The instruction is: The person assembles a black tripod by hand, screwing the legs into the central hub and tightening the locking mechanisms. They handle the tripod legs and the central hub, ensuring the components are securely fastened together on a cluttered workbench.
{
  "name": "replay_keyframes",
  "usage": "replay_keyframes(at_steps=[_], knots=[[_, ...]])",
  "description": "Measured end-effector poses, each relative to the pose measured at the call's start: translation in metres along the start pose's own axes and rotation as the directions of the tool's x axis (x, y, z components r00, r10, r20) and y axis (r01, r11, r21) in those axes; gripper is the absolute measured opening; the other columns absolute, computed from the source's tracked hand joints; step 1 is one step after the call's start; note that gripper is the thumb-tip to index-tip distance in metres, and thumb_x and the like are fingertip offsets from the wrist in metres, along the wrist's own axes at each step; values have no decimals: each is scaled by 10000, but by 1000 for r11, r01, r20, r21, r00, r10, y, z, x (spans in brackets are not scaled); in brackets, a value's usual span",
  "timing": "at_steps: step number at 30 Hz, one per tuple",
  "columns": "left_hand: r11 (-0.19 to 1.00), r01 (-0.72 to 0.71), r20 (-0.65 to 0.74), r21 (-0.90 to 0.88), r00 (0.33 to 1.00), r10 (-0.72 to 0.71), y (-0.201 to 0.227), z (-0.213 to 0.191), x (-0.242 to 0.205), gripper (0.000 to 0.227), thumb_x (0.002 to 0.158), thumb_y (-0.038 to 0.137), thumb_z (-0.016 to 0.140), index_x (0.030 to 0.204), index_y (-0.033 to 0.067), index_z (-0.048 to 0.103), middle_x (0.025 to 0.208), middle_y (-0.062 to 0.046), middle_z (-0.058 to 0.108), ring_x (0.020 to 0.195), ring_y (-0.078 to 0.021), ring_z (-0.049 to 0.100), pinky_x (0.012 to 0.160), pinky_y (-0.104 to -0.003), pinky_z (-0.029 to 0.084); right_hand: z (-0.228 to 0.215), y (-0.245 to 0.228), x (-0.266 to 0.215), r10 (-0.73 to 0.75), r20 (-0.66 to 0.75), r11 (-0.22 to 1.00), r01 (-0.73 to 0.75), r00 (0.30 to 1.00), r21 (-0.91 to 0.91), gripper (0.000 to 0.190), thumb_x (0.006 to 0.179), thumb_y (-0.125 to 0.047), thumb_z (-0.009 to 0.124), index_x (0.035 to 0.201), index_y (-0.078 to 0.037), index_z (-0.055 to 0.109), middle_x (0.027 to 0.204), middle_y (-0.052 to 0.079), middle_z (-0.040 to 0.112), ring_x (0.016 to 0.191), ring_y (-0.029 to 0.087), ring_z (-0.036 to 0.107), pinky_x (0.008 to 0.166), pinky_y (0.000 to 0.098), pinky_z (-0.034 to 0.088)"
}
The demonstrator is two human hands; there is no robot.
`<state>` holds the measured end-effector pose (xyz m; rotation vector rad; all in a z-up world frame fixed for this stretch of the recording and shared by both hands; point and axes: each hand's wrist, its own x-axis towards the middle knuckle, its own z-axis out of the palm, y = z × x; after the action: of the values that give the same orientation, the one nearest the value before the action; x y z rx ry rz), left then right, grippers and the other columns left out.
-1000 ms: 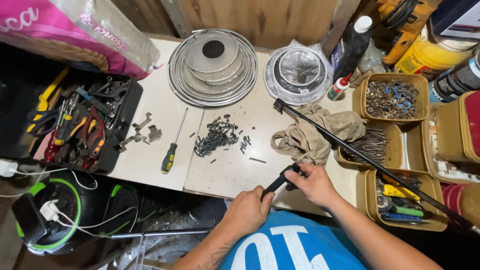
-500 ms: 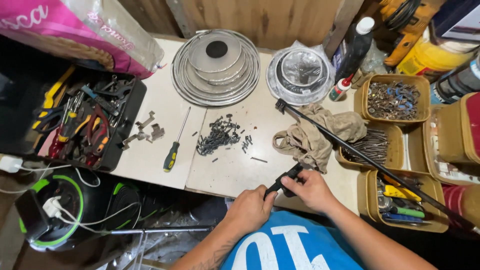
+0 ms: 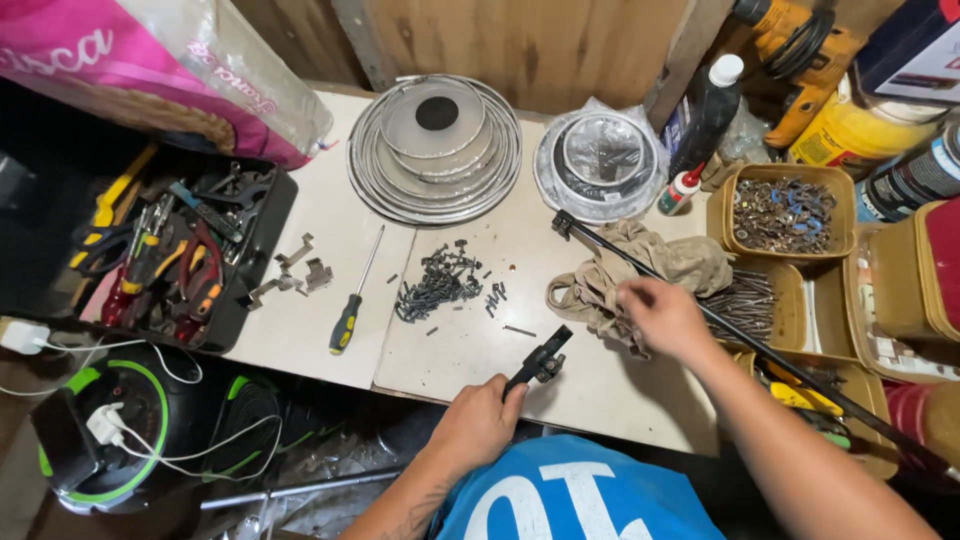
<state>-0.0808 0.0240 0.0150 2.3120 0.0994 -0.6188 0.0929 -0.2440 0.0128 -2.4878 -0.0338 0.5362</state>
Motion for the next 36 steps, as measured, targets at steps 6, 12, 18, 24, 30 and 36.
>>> replay_keyframes(at_steps=[6,12,18,24,30,36], knots=[[999,27,-18,35,999,-26,-19,-2,-6,495,1083,500,383,957,63,577,842,-237,690,822,-497,637,710,-572,452,37,23,119,-322,-119,922,282,939,-264,390,920,-254,520,1190,-103,758,1195,173,743,1092,418,673,994,495,500],[999,40,-68,37,997,-38,-45,-6,-13,457,1080,474,441,938,60,573,841,-270,685,861,-536,621,755,-589,442,66,9,176,-326,-106,863,250,939,-439,426,898,-293,649,1211,-6,688,1127,290,685,1075,499,639,921,575,525],[988,155,-52,-7,986,-156,-65,-20,-20,452,1070,502,448,970,85,587,866,-240,675,891,-490,608,773,-571,443,62,-3,182,-38,-3,888,33,999,-458,357,917,-304,629,1155,-49,703,1156,286,713,1108,505,663,978,555,529],[985,160,-44,-68,986,-163,-74,-34,-16,458,1073,519,413,973,104,581,864,-229,683,875,-468,634,761,-551,471,-8,-71,82,-141,100,941,165,985,-296,516,1041,-293,506,1478,-19,501,1315,251,660,1208,393,647,1041,513,522],[997,70,-58,-42,996,-72,-46,-71,-22,414,1059,514,418,975,137,568,824,-213,701,853,-495,640,743,-562,458,-44,-66,-40,-365,131,847,387,922,-364,242,1017,-347,453,995,-117,526,723,191,696,681,447,654,643,548,451],[999,9,14,-54,1000,-9,-13,-103,-41,363,1040,477,469,945,149,590,837,-203,737,895,-482,668,761,-556,474,-61,-64,-122,-225,235,889,298,946,-347,500,913,-668,506,826,-176,536,603,59,598,567,296,614,607,426,420]])
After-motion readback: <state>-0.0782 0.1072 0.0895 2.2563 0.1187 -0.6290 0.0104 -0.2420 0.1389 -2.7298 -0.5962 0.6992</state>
